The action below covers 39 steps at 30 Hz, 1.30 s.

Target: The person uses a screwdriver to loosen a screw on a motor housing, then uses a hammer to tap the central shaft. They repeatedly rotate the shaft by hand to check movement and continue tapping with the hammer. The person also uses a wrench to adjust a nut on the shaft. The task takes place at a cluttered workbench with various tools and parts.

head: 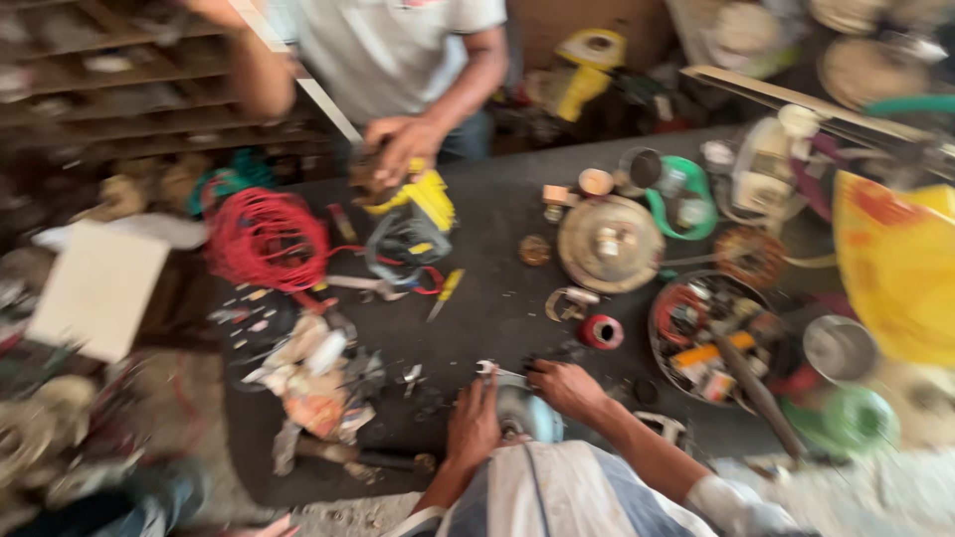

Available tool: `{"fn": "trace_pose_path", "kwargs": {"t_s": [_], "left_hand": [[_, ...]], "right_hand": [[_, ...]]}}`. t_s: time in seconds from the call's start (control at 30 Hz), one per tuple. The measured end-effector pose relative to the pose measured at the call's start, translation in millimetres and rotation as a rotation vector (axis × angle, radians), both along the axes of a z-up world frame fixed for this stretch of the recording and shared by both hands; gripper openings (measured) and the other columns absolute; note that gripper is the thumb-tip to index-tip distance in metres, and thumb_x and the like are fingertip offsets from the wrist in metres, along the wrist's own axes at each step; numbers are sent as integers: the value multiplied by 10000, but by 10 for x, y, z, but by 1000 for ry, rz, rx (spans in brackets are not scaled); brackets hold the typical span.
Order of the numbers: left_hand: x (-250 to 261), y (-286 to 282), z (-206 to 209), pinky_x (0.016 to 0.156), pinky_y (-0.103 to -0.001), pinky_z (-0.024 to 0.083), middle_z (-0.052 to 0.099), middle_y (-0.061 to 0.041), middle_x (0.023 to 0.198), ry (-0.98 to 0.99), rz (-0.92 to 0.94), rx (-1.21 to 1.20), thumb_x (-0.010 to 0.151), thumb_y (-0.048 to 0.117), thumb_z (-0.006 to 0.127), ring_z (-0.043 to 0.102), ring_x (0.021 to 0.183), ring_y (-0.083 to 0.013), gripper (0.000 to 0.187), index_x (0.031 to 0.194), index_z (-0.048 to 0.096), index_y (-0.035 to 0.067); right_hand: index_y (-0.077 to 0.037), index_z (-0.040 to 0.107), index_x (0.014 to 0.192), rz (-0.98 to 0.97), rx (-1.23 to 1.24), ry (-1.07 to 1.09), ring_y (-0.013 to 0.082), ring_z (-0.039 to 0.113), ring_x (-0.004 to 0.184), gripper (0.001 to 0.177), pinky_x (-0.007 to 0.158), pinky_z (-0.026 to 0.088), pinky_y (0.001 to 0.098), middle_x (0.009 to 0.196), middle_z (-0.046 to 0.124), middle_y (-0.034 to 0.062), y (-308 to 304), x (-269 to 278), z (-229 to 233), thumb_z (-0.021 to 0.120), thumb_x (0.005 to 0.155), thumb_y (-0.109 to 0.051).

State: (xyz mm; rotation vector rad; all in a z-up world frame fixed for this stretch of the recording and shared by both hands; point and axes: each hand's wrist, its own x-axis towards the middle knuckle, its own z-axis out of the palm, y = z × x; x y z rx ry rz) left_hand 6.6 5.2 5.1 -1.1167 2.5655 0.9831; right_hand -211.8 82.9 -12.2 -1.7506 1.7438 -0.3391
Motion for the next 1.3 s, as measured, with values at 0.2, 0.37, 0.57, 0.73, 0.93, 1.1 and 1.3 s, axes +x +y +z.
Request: {"fn": "trace_pose_path", "kwargs": {"t_s": [0.2, 0.37, 0.57, 0.73, 0.93, 1.1, 1.3], "left_hand": [[1, -5, 29, 1065, -600, 411, 355, -186, 1559, -44, 30, 80, 681, 504, 902, 360, 1375, -515, 1267, 1634, 134, 175], [53, 33, -141, 1083, -631, 383, 325, -215, 1589, -8, 27, 101, 783, 394, 856, 337, 1397, -534, 1172, 1660, 110, 173], [108, 67, -389, 1049, -635, 438, 380, -231, 1584, 43, -3, 26, 846, 175, 711, 410, 1364, -519, 1040, 1724, 155, 142], [92, -1, -458, 1029, -627, 445, 364, -207, 1541, 1, 21, 81, 862, 220, 693, 408, 1340, -484, 928, 1641, 198, 128], [-9, 104, -664, 862, -567, 572, 515, -120, 1419, 1, 48, -225, 973, 150, 564, 576, 1184, -388, 720, 1660, 362, 232], [9, 54, -747, 774, -554, 609, 558, -115, 1361, 76, 2, -327, 968, 161, 587, 614, 1096, -372, 669, 1617, 427, 204], [6, 45, -727, 724, -523, 631, 582, -115, 1326, 65, -20, -398, 966, 144, 584, 628, 1065, -385, 676, 1625, 444, 206]], "right_hand": [[-140, 701, 1055, -68, 175, 82, 307, 705, 909, 180, 774, 565, 452, 1004, 664, 78, -34, 30, 15, 597, 957, -248], [-148, 703, 1056, -28, 103, 44, 309, 705, 893, 214, 743, 572, 449, 1003, 659, 61, -50, 25, -38, 659, 866, -237], [-179, 721, 985, 7, 15, 33, 273, 718, 935, 146, 767, 590, 419, 1001, 655, 39, 11, 9, -357, 653, 856, -173], [-216, 720, 1084, -6, 125, 75, 258, 707, 996, 247, 822, 592, 404, 1063, 653, 23, -82, -19, -550, 712, 839, -252], [-250, 742, 1041, -10, 135, 90, 206, 722, 1045, 190, 878, 603, 359, 1075, 661, -21, -154, -1, -512, 717, 853, -234], [-257, 736, 1085, 32, 26, 47, 199, 724, 1034, 267, 866, 605, 358, 1128, 647, -5, -190, 26, -486, 727, 822, -214], [-254, 672, 1182, -51, 217, 125, 198, 715, 1063, 311, 893, 604, 352, 1127, 640, -28, -187, 63, -480, 730, 880, -305]]}}
